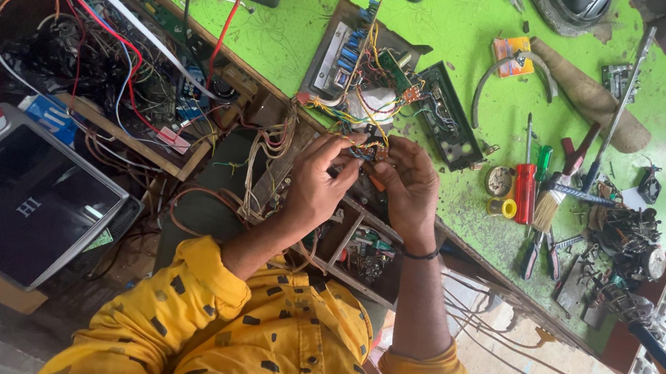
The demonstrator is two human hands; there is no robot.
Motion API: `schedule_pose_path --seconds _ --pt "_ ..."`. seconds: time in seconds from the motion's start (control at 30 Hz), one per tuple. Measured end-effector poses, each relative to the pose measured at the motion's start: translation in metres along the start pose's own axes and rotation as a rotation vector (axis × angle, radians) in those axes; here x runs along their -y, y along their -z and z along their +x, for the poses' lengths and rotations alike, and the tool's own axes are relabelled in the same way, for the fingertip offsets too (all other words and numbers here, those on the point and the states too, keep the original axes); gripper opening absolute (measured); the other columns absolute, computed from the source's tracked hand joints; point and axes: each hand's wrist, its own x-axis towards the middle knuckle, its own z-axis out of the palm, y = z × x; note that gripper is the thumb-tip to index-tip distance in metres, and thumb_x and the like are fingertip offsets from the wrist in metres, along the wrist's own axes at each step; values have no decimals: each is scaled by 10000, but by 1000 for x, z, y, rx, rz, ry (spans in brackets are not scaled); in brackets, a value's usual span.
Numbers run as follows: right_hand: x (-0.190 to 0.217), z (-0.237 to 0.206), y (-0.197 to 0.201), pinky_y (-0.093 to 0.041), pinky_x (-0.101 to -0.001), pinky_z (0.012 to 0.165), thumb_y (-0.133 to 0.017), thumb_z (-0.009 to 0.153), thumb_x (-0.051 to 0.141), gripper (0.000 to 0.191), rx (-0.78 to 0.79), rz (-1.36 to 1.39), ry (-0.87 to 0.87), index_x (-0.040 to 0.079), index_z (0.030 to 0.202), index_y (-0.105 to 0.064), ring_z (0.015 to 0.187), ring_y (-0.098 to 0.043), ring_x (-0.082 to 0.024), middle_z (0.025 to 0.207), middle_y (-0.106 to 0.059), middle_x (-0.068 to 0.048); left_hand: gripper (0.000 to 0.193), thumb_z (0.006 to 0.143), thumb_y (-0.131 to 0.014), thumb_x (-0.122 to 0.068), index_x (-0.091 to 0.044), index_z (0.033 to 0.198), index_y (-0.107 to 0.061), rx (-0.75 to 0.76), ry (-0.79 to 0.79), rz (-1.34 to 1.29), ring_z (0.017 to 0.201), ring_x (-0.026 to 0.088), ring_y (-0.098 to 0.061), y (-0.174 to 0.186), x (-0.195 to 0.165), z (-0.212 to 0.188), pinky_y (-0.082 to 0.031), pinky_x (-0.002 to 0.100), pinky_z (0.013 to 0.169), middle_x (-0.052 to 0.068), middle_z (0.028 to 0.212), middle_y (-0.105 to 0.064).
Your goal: The person works on a small black electronic component, using a screwdriver to tighten screws and pliers to adjust wires. They handle the component repeatedly, inspecting and manipulating it with both hands on a cluttered green workbench.
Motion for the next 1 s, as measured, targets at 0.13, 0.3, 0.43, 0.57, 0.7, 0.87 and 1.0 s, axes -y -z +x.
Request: schedule_pose_path --seconds 0.13,0.3,0.43,0.57,0.7,0.87,1.0 --pt "1 1 -1 -592 -383 1027 -625 1005 -88 389 -8 10 -4 -31 1379 -535 1180 -665 -198 1295 -671 -128 384 930 -688 70 1 1302 -625 4 71 -48 974 164 -758 0 -3 3 -640 265 784 128 1229 -689" --pt "2 1 -3 -599 -385 1033 -617 1006 -87 384 -16 50 -2 -32 1375 -529 1177 -666 -196 1290 -664 -130 359 935 -687 66 16 1285 -628 7 29 -49 972 181 -761 1 -3 2 -639 265 780 146 1254 -680" --pt "0 1 -3 -601 -375 1011 -624 1002 -85 383 -35 32 1 -33 1371 -535 1146 -674 -185 1265 -669 -126 257 945 -710 47 35 1193 -645 -1 15 -1 963 187 -773 0 0 3 -635 253 747 141 1173 -696" --pt "-4 0 -1 -600 -342 998 -662 993 -86 383 -76 28 26 -22 1354 -553 1099 -675 -154 1223 -690 -111 212 948 -707 37 45 1153 -652 7 91 -61 916 174 -779 -1 3 5 -631 251 716 129 1096 -703" --pt "-10 -2 0 -582 -288 906 -730 932 -113 378 -124 -101 69 -26 1277 -601 1011 -679 -129 1158 -714 -92 206 948 -707 26 46 1145 -649 12 148 -86 908 167 -778 0 2 4 -626 249 691 125 1098 -703" --pt "-18 -10 -9 -601 -277 882 -718 962 -98 298 -279 -245 98 -64 1252 -662 959 -707 -124 1080 -743 -99 216 948 -687 26 40 1160 -652 23 151 -125 906 167 -771 0 -2 2 -616 243 703 121 1152 -695" --pt "-18 -13 -13 -627 -299 925 -684 964 -72 284 -270 -135 96 -66 1246 -642 1001 -717 -125 1132 -737 -93 257 950 -673 24 -16 1202 -706 62 107 16 919 182 -734 2 -6 0 -609 271 755 119 1104 -684"
